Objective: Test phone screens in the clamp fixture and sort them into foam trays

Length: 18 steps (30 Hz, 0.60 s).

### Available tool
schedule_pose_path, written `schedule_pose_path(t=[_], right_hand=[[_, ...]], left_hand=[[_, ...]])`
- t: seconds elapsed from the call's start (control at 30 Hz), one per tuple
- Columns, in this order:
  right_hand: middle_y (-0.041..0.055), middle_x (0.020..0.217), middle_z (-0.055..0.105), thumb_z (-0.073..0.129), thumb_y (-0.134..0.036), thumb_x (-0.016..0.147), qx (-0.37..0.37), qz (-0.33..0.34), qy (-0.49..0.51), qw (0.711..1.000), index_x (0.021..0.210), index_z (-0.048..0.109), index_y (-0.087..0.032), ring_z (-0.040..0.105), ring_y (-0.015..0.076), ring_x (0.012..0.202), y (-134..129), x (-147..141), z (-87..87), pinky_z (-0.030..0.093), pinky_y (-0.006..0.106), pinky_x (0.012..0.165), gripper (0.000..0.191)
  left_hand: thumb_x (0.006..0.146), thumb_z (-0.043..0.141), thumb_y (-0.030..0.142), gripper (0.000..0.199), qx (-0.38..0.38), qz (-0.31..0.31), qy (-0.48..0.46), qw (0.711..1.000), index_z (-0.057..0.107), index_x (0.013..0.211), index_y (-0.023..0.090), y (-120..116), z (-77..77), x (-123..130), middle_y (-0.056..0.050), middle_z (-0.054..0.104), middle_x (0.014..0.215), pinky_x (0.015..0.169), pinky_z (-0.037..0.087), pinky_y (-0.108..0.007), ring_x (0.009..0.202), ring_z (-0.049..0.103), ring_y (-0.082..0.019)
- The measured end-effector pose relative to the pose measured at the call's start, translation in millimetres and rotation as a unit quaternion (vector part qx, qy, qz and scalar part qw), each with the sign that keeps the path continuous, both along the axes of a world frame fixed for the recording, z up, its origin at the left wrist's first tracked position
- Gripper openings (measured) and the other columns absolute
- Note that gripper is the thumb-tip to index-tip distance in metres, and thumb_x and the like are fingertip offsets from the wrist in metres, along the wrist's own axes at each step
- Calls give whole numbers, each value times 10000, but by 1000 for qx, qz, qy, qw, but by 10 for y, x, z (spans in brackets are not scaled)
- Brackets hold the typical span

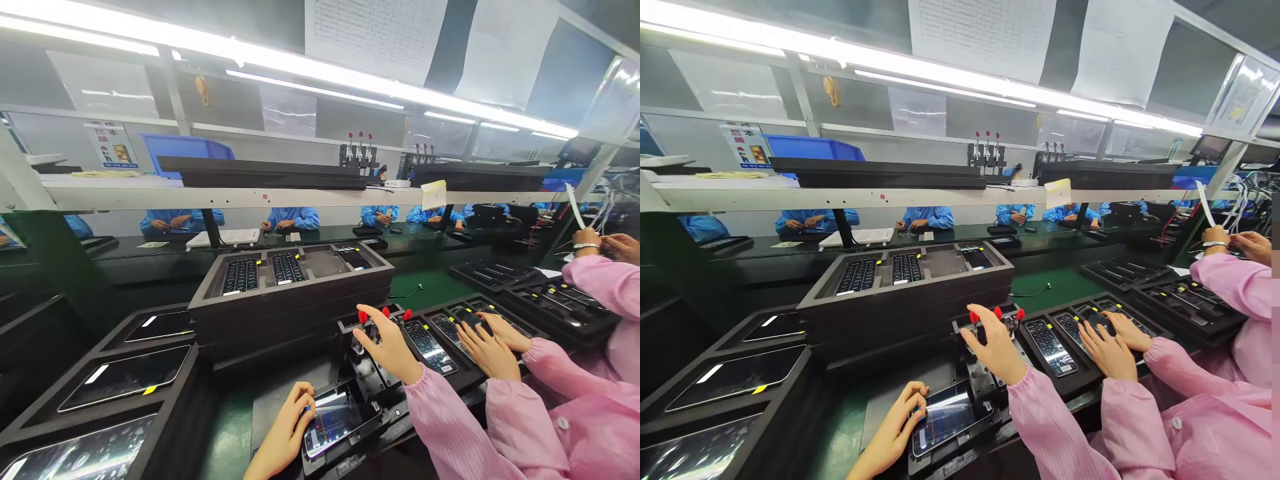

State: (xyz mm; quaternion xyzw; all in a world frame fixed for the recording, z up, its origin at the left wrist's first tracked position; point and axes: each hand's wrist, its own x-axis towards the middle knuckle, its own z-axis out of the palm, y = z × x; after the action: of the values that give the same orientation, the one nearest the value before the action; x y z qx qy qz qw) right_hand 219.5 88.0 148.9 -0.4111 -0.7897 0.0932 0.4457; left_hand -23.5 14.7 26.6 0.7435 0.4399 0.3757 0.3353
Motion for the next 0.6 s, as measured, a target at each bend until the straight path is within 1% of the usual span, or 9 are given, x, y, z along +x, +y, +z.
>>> schedule_pose_path(t=[0.07,0.13,0.2,0.23,0.3,0.37,0.43,0.5,0.6], right_hand=[[44,1119,602,536,-297,844,15,-4,28,999,1235,439,-225,574,169,1033,-68,55,1,470,347,925,409],[23,960,642,544,-257,836,51,-16,56,997,1204,454,-216,610,155,916,-184,101,-70,490,330,867,382],[11,869,655,547,-212,825,106,-39,57,992,1184,466,-209,617,156,863,-320,120,-241,472,356,878,368],[12,865,662,552,-195,817,133,-55,46,989,1184,468,-206,616,160,851,-382,118,-359,447,386,910,376],[26,933,675,570,-191,807,157,-93,-8,983,1204,465,-204,611,178,864,-467,99,-619,343,476,999,411],[42,1046,661,576,-217,813,144,-119,-78,979,1242,443,-209,597,204,925,-488,83,-843,205,553,1051,449],[50,1162,613,562,-251,831,112,-117,-131,978,1279,412,-222,564,231,1027,-461,92,-969,116,590,1060,473],[53,1244,557,533,-262,850,86,-94,-140,982,1291,397,-235,520,241,1109,-419,128,-990,135,589,1056,463],[55,1216,571,487,-219,866,88,-68,-67,992,1260,422,-231,503,226,1133,-379,188,-917,251,549,1032,400]], left_hand=[[912,382,343,240,-8,-11,-20,1000,532,773,217,-5,-24,-72,-61,509,1084,968,373,-306,1075,482,-196],[920,356,346,257,-16,-2,-36,999,518,770,216,7,-60,-113,-64,508,1090,960,374,-310,1074,479,-201],[924,344,347,250,-26,15,-41,999,502,778,219,32,-89,-114,-60,517,1072,939,382,-303,1033,498,-191],[924,346,348,242,-32,27,-42,998,496,780,222,47,-100,-104,-55,525,1052,926,386,-297,1007,509,-185],[920,360,351,228,-42,50,-43,997,492,783,227,74,-118,-76,-44,541,1018,911,390,-288,980,521,-178],[907,395,353,185,-49,63,-45,996,513,830,233,92,-144,-59,-38,554,1033,919,387,-288,999,524,-180],[889,437,343,153,-62,63,-45,995,529,968,249,97,-190,-63,-35,558,1107,956,370,-300,1059,514,-187],[867,476,331,264,-79,62,-37,994,492,1123,266,96,-248,-82,-37,541,1197,1005,335,-325,1132,484,-199],[860,484,326,349,-101,68,-33,992,452,1203,269,94,-315,-116,-41,520,1262,1041,294,-351,1194,444,-210]])
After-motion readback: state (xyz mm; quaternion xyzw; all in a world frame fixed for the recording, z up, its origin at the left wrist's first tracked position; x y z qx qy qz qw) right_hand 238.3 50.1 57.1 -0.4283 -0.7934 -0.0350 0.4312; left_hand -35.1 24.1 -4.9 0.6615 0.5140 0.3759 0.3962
